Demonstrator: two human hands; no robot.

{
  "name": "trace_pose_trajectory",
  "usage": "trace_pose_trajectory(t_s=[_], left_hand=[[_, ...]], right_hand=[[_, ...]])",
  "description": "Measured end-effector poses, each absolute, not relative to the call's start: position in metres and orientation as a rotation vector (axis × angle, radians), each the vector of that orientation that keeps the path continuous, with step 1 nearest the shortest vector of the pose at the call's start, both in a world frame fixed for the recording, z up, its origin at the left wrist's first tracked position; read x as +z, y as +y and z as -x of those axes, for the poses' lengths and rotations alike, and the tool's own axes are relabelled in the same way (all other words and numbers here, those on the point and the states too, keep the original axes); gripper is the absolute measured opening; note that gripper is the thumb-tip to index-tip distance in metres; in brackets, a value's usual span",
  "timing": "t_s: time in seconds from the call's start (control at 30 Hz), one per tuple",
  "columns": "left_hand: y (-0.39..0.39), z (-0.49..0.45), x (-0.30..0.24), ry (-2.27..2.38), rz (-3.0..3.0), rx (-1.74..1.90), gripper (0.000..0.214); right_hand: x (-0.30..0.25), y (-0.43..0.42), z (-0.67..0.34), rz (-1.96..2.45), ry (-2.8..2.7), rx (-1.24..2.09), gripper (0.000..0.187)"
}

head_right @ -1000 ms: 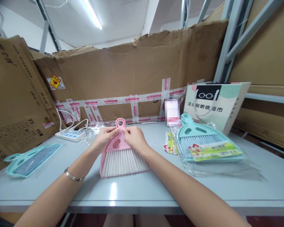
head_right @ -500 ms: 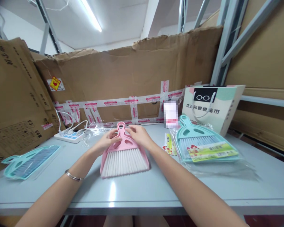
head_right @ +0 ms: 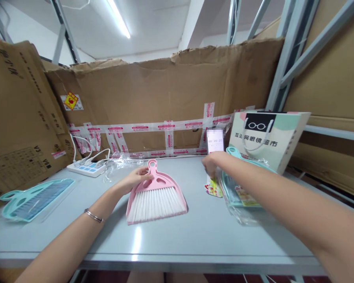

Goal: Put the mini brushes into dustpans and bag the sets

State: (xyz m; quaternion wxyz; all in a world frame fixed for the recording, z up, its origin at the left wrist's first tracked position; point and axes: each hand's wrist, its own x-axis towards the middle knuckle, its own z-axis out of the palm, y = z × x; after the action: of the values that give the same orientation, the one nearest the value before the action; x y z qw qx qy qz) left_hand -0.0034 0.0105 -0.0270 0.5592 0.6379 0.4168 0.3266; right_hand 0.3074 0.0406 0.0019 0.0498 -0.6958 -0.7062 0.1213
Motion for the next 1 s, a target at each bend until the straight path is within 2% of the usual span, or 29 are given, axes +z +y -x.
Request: trace_pose_trajectory(t_s=[0.1, 0.23, 0.3, 0.37, 0.43, 0.57, 0.7, 0.77, 0.83, 0.9, 1.0], left_hand=[[0.012, 0.003, -0.032, 1.033, -1.479, 0.805, 0.051], [0.013, -0.001, -0.043, 1.147, -1.430, 0.845, 0.073], [0.013, -0.002, -0.045, 1.174, -1.463, 0.806, 0.076], [0.013, -0.002, -0.044, 1.210, -1.559, 0.807, 0.073], [0.013, -0.001, -0.040, 1.244, -1.641, 0.846, 0.064], [0.014, 0.001, -0.031, 1.284, -1.633, 0.880, 0.041], [0.024, 0.009, -0.024, 1.386, -1.792, 0.902, 0.033], [0.032, 0.023, -0.023, 1.555, -1.990, 0.947, 0.031], [0.041, 0.039, -0.024, 1.782, -2.189, 0.910, 0.035], [0.047, 0.055, -0.028, 1.985, -2.273, 0.696, 0.044], [0.052, 0.065, -0.036, 2.087, -2.236, 0.306, 0.046]], right_hand=[[-0.006, 0.044, -0.313, 2.337, -2.313, 0.555, 0.027], [-0.009, 0.048, -0.318, 2.134, -2.461, 0.571, 0.015], [-0.003, 0.052, -0.318, 2.042, -2.463, 0.480, 0.010], [0.008, 0.052, -0.315, 1.867, -2.345, 0.384, 0.013], [0.023, 0.047, -0.306, 1.616, -2.173, 0.448, 0.023], [0.041, 0.018, -0.273, 1.215, -1.941, 0.945, 0.040], [0.018, -0.019, -0.224, 1.229, -2.132, 1.322, 0.031], [-0.003, -0.033, -0.204, 1.369, -2.236, 1.206, 0.023], [-0.022, -0.043, -0.190, 1.468, -2.265, 0.871, 0.018], [-0.036, -0.050, -0.184, 1.469, -2.238, 0.593, 0.019], [-0.045, -0.054, -0.182, 1.463, -2.172, 0.457, 0.029]])
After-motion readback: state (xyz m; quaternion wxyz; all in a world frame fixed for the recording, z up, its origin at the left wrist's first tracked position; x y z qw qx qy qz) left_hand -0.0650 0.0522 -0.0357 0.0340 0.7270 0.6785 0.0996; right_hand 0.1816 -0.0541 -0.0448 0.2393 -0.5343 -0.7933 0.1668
